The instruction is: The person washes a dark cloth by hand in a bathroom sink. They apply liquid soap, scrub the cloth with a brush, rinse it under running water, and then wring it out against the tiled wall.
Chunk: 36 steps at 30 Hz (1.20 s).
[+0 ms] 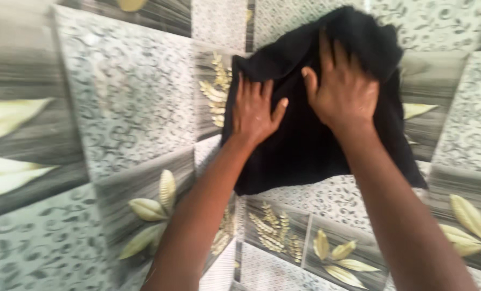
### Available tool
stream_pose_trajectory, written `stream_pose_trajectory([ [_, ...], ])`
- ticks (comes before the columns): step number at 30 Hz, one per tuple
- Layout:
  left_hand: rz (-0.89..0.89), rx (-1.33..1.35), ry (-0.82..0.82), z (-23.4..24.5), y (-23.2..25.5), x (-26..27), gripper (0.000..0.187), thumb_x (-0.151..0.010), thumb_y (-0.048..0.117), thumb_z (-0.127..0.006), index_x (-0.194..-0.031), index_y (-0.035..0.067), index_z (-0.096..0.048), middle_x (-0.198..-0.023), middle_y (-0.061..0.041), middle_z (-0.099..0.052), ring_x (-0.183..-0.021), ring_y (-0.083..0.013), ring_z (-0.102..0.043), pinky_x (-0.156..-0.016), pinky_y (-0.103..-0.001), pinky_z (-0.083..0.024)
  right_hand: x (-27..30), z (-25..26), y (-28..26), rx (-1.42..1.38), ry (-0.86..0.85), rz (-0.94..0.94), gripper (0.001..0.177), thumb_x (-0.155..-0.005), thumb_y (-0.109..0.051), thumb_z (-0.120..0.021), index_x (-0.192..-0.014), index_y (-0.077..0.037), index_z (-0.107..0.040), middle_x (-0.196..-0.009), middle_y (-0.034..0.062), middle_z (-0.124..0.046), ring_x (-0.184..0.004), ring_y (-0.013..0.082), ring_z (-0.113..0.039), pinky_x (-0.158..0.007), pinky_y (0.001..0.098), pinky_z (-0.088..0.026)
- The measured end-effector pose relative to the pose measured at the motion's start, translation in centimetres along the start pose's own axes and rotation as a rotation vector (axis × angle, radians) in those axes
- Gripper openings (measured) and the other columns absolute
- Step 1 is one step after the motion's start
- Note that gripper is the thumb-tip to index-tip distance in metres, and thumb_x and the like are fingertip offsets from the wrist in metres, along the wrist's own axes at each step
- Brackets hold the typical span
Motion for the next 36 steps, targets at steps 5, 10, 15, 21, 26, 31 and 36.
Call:
stream_pose_trajectory([
  [5,-0.112,-0.297,0.203,2.4,-1.9,0.5,0.071,-0.100,0.058,-0.041,-0.149,0.007,-0.050,-0.145,-0.023,-0.054,-0.142,-0.0418,-0.043,-0.128,-0.055,-0.002,-0.7,-2.3,-4.2,0.005,-0.038,-0.142,0.065,-0.109,-0.053,-0.046,-0.162,-0.015,-0.042,-0.155,0.0144,-0.052,-0.130,0.0372,-0.053,-0.104,0.0603,-0.041],
  [10,-0.124,-0.679,-0.052,6.4,-4.3,-2.1,0.073,-0.097,0.070,-0.037,-0.150,0.022,-0.048,-0.148,-0.019,-0.052,-0.148,-0.0402,-0.032,-0.124,-0.057,0.002,-0.7,-0.4,-4.6,-0.074,-0.035,-0.168,0.065,-0.113,-0.049,-0.046,-0.167,-0.013,-0.041,-0.157,0.0154,-0.052,-0.133,0.0366,-0.055,-0.101,0.0603,-0.043],
  [15,-0.145,-0.872,-0.130,14.3,-5.6,-2.6,0.084,-0.091,0.082,-0.032,-0.152,0.025,-0.044,-0.150,-0.013,-0.049,-0.150,-0.0412,-0.022,-0.120,-0.060,0.005,1.9,2.0,-7.4,-0.122,0.023,-0.118,0.064,-0.114,-0.047,-0.045,-0.170,-0.017,-0.037,-0.160,0.0128,-0.051,-0.131,0.0384,-0.059,-0.096,0.0553,-0.053],
  [21,-0.145,-1.083,-0.203,21.1,-5.4,0.1,0.079,-0.092,0.077,-0.037,-0.149,0.024,-0.048,-0.154,-0.009,-0.046,-0.152,-0.0382,-0.015,-0.119,-0.061,0.006,2.7,0.6,-13.5,-0.606,-0.339,-0.301,0.067,-0.107,-0.049,-0.036,-0.167,-0.026,-0.020,-0.162,0.0149,-0.041,-0.132,0.0433,-0.054,-0.096,0.0567,-0.052],
  [26,-0.107,-1.019,-0.157,29.4,-5.8,1.8,0.077,-0.091,0.073,-0.044,-0.149,0.024,-0.051,-0.153,-0.011,-0.047,-0.152,-0.0365,-0.014,-0.122,-0.057,0.006,-0.6,1.2,-18.9,-0.995,-0.188,-0.317,0.067,-0.110,-0.056,-0.026,-0.168,-0.026,-0.011,-0.164,0.0271,-0.033,-0.142,0.0511,-0.042,-0.110,0.0572,-0.042],
  [31,-0.029,-1.002,-0.066,38.2,-7.8,1.5,0.078,-0.094,0.073,-0.048,-0.151,0.019,-0.051,-0.151,-0.019,-0.047,-0.151,-0.0388,-0.019,-0.121,-0.056,-0.002,-6.3,5.4,-22.9,-1.179,0.026,-0.258,0.067,-0.114,-0.061,-0.023,-0.169,-0.025,-0.009,-0.166,0.0358,-0.028,-0.151,0.0546,-0.033,-0.121,0.0574,-0.033],
  [36,-0.040,-0.846,0.289,47.4,-9.0,1.9,0.061,-0.095,0.062,-0.057,-0.128,0.012,-0.069,-0.113,-0.014,-0.069,-0.104,-0.0293,-0.060,-0.086,-0.049,-0.042,-10.7,13.1,-27.3,-1.239,0.132,-0.220,0.066,-0.113,-0.058,-0.027,-0.169,-0.026,-0.013,-0.168,0.0292,-0.032,-0.150,0.0483,-0.041,-0.119,0.0531,-0.041],
])
Point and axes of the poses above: each hand's wrist, its own x-axis away from the middle knuckle, its own z-axis out of the back of the hand, y = z × x, the point moved 7 cm from there along -x, towards the middle knuckle
